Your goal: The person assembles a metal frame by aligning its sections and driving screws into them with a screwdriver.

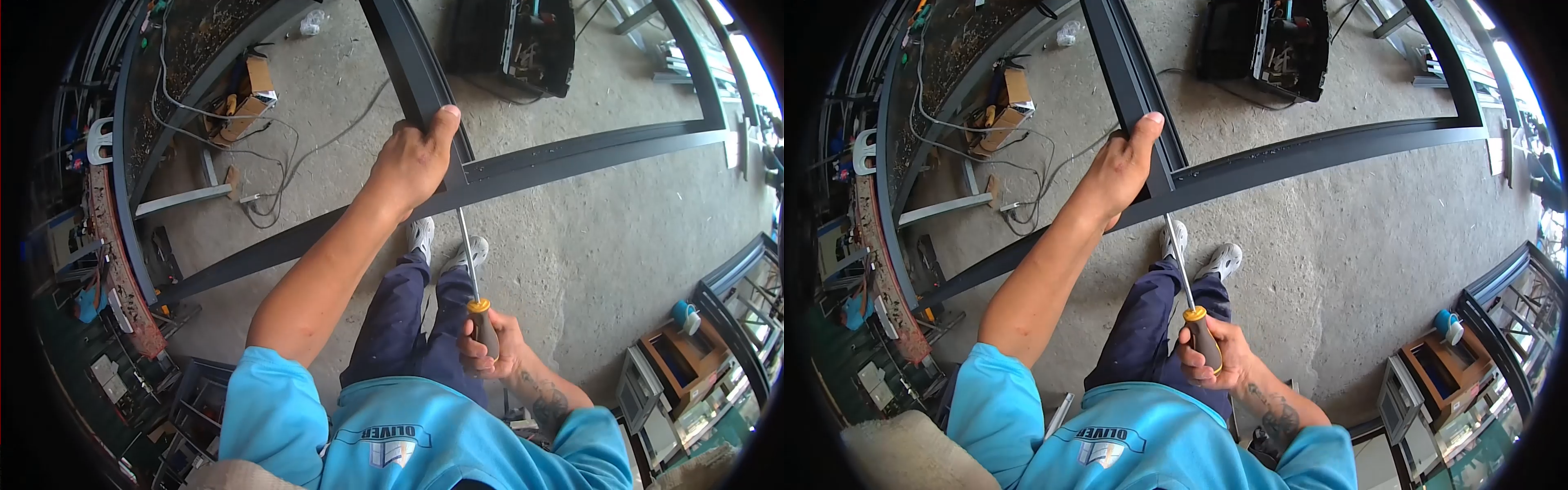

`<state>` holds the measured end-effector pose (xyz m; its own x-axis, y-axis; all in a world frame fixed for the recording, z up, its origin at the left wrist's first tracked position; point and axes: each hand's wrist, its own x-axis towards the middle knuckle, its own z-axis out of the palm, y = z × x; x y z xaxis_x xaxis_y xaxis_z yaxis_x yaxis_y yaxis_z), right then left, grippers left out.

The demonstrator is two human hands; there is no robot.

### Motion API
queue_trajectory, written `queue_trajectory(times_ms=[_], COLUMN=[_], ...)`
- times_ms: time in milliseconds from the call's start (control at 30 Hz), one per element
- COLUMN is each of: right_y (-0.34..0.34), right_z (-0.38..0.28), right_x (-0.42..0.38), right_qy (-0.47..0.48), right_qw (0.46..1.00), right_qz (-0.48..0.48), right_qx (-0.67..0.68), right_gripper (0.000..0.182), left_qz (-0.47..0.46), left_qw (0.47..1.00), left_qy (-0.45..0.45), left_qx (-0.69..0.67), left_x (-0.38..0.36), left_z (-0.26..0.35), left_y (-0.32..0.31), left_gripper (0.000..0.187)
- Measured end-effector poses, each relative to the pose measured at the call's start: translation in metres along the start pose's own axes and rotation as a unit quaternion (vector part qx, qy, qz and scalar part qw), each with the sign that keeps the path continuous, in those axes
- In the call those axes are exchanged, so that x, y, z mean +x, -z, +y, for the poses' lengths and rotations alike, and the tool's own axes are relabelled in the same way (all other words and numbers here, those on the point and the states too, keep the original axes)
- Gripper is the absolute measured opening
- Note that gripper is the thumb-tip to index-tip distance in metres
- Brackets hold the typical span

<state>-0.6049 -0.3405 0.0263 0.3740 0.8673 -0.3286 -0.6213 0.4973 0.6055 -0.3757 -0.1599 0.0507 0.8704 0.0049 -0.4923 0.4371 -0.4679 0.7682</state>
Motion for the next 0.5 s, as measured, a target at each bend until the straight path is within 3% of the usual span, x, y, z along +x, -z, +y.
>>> queue_trajectory(times_ms=[67, 100, 133, 267, 300, 333, 367, 467, 500], right_y=[-0.005, -0.017, -0.027, -0.008, -0.001, 0.004, 0.004, -0.001, -0.016], right_z=[-0.005, 0.009, 0.023, 0.024, 0.018, 0.011, 0.009, 0.005, 0.017], right_x=[0.001, 0.004, 0.007, 0.014, 0.012, 0.012, 0.009, 0.001, -0.002], right_qy=[0.081, 0.293, 0.466, 0.501, 0.393, 0.148, 0.143, 0.246, 0.399], right_qw=[0.98, 0.848, 0.596, 0.573, 0.779, 0.978, 0.979, 0.916, 0.716], right_qz=[0.015, 0.187, 0.326, 0.34, 0.244, 0.086, 0.087, 0.119, 0.223], right_qx=[-0.18, -0.399, -0.567, -0.553, -0.422, -0.12, -0.121, -0.292, -0.527], right_gripper=[0.044, 0.038, 0.033, 0.027, 0.036, 0.048, 0.048, 0.052, 0.041], left_qz=[-0.015, 0.021, 0.027, -0.026, -0.009, 0.008, -0.006, -0.069, -0.066], left_qw=[1.0, 1.0, 0.999, 1.0, 0.999, 0.998, 0.998, 0.996, 0.996], left_qy=[0.004, 0.005, 0.006, 0.01, 0.0, -0.008, -0.004, 0.051, 0.054], left_qx=[-0.006, 0.02, 0.017, 0.012, 0.038, 0.067, 0.064, 0.022, 0.02], left_x=[0.006, 0.008, 0.011, 0.005, 0.008, 0.009, 0.005, 0.002, 0.004], left_z=[-0.002, -0.007, -0.009, 0.001, -0.003, -0.006, 0.0, 0.012, 0.009], left_y=[0.004, 0.001, 0.003, 0.006, 0.003, 0.002, 0.006, 0.014, 0.013], left_gripper=[0.081, 0.082, 0.082, 0.085, 0.084, 0.083, 0.082, 0.083, 0.083])
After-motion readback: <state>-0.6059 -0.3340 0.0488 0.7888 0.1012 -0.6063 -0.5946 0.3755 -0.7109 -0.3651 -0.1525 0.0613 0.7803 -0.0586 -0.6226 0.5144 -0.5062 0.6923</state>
